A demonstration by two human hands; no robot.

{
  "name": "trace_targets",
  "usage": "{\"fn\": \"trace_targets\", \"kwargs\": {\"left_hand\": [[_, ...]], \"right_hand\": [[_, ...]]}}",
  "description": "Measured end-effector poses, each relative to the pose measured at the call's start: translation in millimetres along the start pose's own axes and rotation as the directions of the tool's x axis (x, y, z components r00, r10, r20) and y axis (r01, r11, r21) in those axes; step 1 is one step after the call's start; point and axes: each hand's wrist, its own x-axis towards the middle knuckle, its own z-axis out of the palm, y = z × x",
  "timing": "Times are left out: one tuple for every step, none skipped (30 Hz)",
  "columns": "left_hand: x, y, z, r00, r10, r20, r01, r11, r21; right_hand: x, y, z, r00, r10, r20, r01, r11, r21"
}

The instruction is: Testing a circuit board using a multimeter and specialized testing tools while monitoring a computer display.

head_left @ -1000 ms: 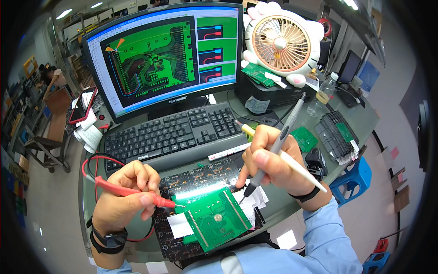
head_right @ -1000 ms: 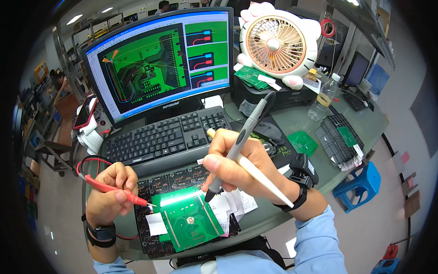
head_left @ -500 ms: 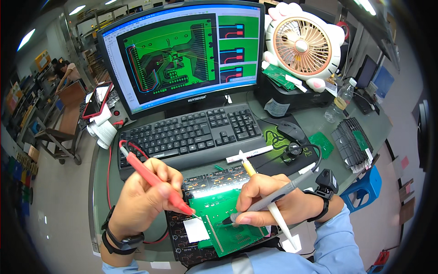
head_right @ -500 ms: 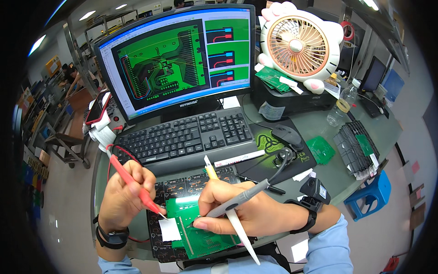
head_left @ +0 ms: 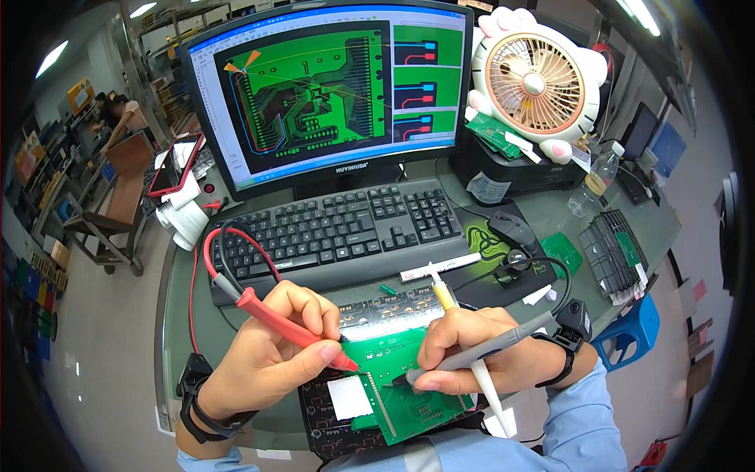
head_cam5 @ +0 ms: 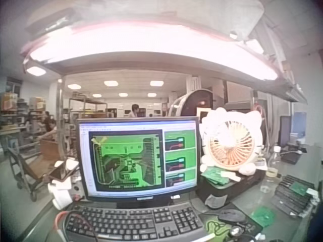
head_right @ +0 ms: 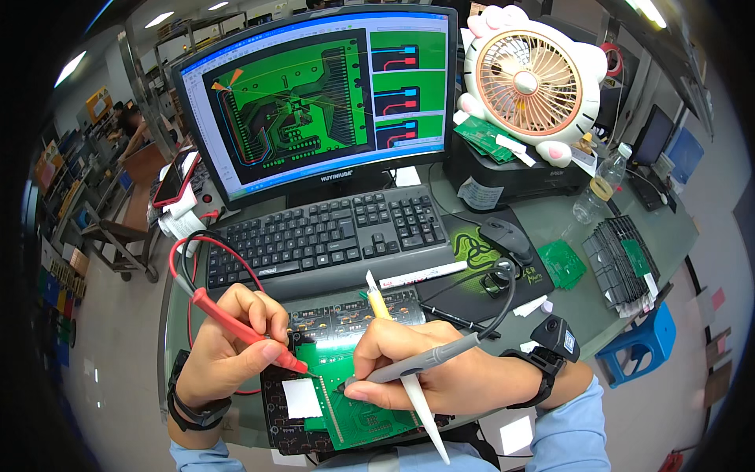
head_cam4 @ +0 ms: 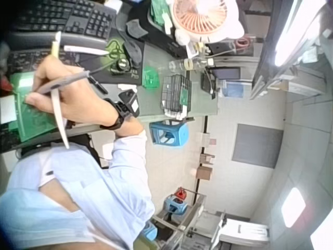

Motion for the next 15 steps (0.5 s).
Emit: {"fn": "trace_targets", "kwargs": {"left_hand": [[-0.2, -0.8, 0.0, 1.000, 0.001, 0.000, -0.001, 1.000, 0.000], [-0.5, -1.6, 0.1, 1.000, 0.003, -0.001, -0.003, 1.000, -0.006], [-0.8, -1.9, 0.5, 1.000, 0.005, -0.002, -0.005, 1.000, -0.011], [-1.4, -1.7, 0.6, 1.000, 0.004, -0.005, -0.005, 1.000, -0.010], [-2.0, -1.3, 0.8, 1.000, 0.000, -0.008, 0.000, 1.000, -0.008], [-2.8, -0.8, 1.2, 1.000, -0.004, -0.011, 0.004, 1.000, -0.007], [-2.0, 0.2, 2.5, 1.000, -0.003, -0.008, 0.003, 1.000, -0.008], [-1.0, 1.2, 4.6, 0.999, -0.024, -0.037, 0.023, 1.000, -0.008], [0.0, 1.5, 6.0, 0.997, -0.045, -0.066, 0.044, 0.999, -0.009], [0.6, 0.8, 6.0, 0.997, -0.048, -0.062, 0.047, 0.999, -0.012], [1.4, -0.3, 5.6, 0.998, -0.028, -0.063, 0.029, 1.000, 0.012], [1.9, -1.7, 5.0, 0.998, -0.008, -0.064, 0.010, 0.999, 0.034], [1.7, -1.7, 5.9, 0.997, -0.009, -0.076, 0.012, 0.999, 0.042], [1.1, -1.7, 5.6, 0.996, -0.010, -0.088, 0.015, 0.999, 0.048], [-1.4, -4.5, 2.3, 0.997, 0.030, -0.065, -0.026, 0.997, 0.071]], "right_hand": [[-0.3, -0.4, -0.1, 1.000, 0.001, 0.001, -0.001, 1.000, -0.004], [-0.5, -0.6, 0.1, 1.000, 0.002, 0.001, -0.002, 1.000, -0.005], [-0.7, -0.5, 0.4, 1.000, -0.010, -0.004, 0.010, 1.000, -0.006], [-0.3, 0.3, 0.7, 1.000, -0.024, -0.007, 0.024, 1.000, -0.005], [-0.1, 1.0, 1.2, 1.000, -0.025, -0.005, 0.025, 1.000, -0.003], [0.0, 1.7, 1.9, 1.000, -0.026, -0.007, 0.026, 1.000, 0.005], [-0.5, 1.1, 1.8, 1.000, -0.024, -0.013, 0.024, 1.000, 0.008], [-1.1, 0.8, 1.5, 1.000, -0.022, -0.015, 0.022, 1.000, 0.005], [-1.7, 0.8, 0.9, 1.000, -0.028, -0.015, 0.028, 1.000, 0.002], [-2.5, 1.2, 0.9, 0.999, -0.030, -0.015, 0.030, 1.000, 0.002], [-2.6, 1.9, 0.6, 1.000, -0.024, -0.019, 0.024, 1.000, 0.002], [-1.7, 3.1, 0.1, 0.999, -0.018, -0.035, 0.019, 0.999, 0.028], [-2.7, 3.3, -0.7, 0.999, -0.007, -0.052, 0.009, 0.999, 0.050], [-3.9, 3.3, -0.7, 0.996, 0.063, -0.066, -0.051, 0.985, 0.166], [-5.6, 5.3, -0.9, 0.992, 0.085, -0.094, -0.065, 0.976, 0.206]]}}
